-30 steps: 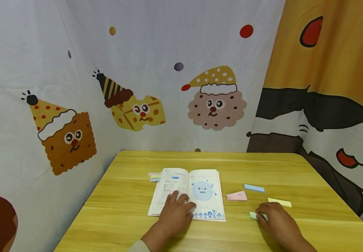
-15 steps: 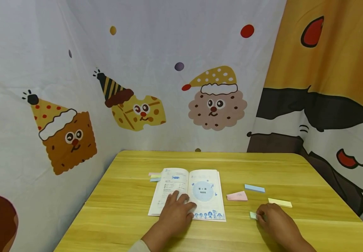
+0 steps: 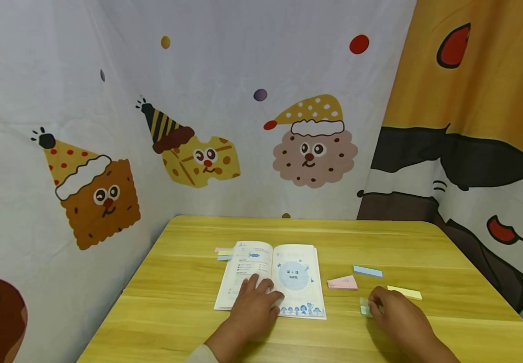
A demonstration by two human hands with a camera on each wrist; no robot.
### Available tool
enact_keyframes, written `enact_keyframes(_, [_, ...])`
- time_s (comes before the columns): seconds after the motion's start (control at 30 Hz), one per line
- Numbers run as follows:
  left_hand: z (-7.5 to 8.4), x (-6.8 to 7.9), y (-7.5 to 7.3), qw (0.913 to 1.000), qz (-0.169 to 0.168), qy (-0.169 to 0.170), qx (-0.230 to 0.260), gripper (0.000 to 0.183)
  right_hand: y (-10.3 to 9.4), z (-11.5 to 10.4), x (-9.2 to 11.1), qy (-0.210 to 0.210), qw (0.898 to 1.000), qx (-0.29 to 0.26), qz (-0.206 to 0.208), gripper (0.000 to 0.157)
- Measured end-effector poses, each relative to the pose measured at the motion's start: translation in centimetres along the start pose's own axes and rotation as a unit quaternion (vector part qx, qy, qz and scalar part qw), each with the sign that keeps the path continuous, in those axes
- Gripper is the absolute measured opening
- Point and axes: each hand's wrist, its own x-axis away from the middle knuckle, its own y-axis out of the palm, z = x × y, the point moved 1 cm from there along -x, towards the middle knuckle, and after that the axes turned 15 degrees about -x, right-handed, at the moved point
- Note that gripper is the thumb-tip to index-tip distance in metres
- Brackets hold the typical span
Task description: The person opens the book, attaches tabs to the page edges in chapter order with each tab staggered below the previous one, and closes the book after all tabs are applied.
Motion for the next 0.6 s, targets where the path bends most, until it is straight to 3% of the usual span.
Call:
enact_keyframes(0.27, [0.1,0.0,-0.1,1.0000,-0.006,0.000,0.000,0.029,0.2,-0.7,-2.2,-0.083,0.996,-0.035,0.026,0.018])
enact_keyframes(0.37, [0.1,0.0,-0.2,1.0000,-0.005,-0.002,0.000,0.029,0.8,-0.9,-3.2,-0.087,0.995,-0.048,0.026,0.022])
enact_keyframes(0.6, [0.2,0.0,-0.2,1.0000,-0.007,-0.002,0.005,0.029,2.0,-1.6,-5.1,-0.093,0.994,-0.049,0.017,0.013])
